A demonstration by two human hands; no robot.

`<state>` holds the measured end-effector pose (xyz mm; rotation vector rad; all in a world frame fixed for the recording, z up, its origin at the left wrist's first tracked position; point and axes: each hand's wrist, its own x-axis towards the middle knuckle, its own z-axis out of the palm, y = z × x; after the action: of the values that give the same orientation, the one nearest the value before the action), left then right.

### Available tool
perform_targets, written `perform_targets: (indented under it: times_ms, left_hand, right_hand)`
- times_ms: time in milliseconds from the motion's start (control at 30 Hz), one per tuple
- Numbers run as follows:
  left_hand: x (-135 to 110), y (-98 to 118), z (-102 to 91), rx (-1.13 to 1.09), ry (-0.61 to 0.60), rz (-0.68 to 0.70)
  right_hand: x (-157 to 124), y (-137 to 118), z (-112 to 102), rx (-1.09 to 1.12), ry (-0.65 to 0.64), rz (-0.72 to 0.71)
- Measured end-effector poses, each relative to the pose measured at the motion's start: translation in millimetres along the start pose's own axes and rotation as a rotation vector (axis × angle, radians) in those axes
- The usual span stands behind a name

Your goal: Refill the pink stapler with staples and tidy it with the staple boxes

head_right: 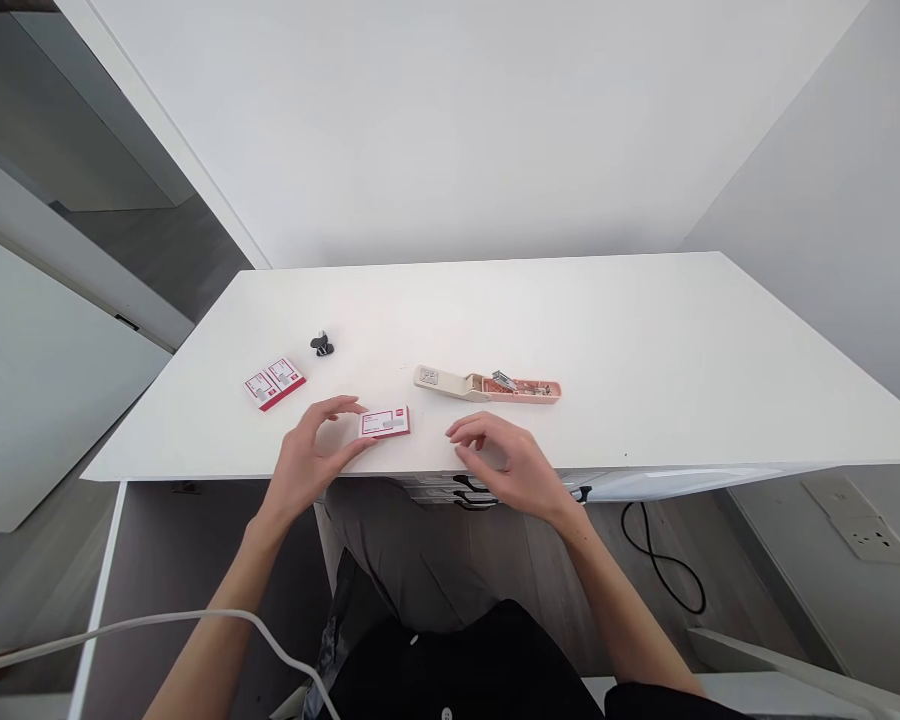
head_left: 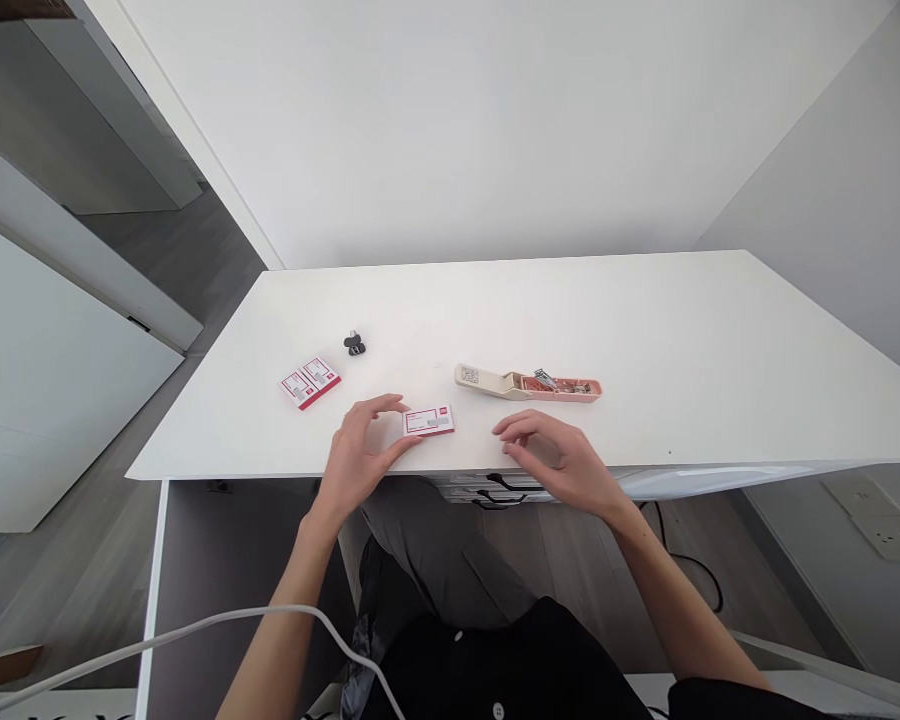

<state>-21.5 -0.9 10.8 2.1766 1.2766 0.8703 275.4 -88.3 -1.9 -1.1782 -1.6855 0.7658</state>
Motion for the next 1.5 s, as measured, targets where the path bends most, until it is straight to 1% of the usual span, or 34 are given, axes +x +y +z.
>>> perform_targets:
  times_ms: [67, 133, 333, 500, 600, 733, 833, 1000, 1100, 1267, 1400, 1500]
  left_hand:
    - [3.1, 5.7, 5.3, -0.054, -0.040, 0.023]
    - [5.7, 8.2, 9.8, -0.083, -0.067, 0.035]
    - [7.9, 4.9, 16.4, -0.110, -0.066, 0.033]
    - [7.6, 1.5, 19.4, -0.076, -0.075, 0.042]
    - [7.2, 0.7, 21.3, -0.051, -0.073, 0.054]
    - [6.9, 0.9, 22.5, -0.033, -0.077, 0.077]
    - [6.7, 1.3, 22.8, -0.019, -0.080, 0.084]
    - [6.3, 0.5, 23.8, 0.008, -0.079, 0.115]
    - [6.2, 0.5, 24.1, -0.002, -0.054, 0.120]
    - [5.4, 1.9, 24.5, -0.027, -0.007, 0.089]
    - [4.2, 2.2, 25.3, -0.026, -0.002, 0.037]
    - [3.9, 2.8, 25.1, -0.009, -0.009, 0.016]
  right_hand:
    - [6.2, -3.0, 4.9, 0.011, -0.071, -0.002]
    - [10.2, -3.9, 7.1, 0.022, -0.110, 0.000]
    - [13.4, -1.3, 2.8, 0.074, -0.134, 0.035]
    - [17.0, -0.3, 0.8, 0.136, -0.182, 0.071]
    - [19.5, -1.8, 0.9, 0.171, -0.199, 0.145]
    - [22.6, -3.5, 5.8, 0.183, -0.175, 0.285]
    - [26.3, -3.1, 15.5, 0.167, -0.111, 0.352]
    - [34.0, -0.9, 35.6, 0.184, 0.113, 0.398]
    - [36.3, 0.3, 42.0, 0.223, 0.192, 0.390]
    - [34.2, 0.3, 42.4, 0.277, 0.272, 0.358]
    - [29.7, -0.2, 42.7, 0.250, 0.341, 0.301]
    - [25.1, 0.4, 46.9, 0.187, 0.393, 0.243]
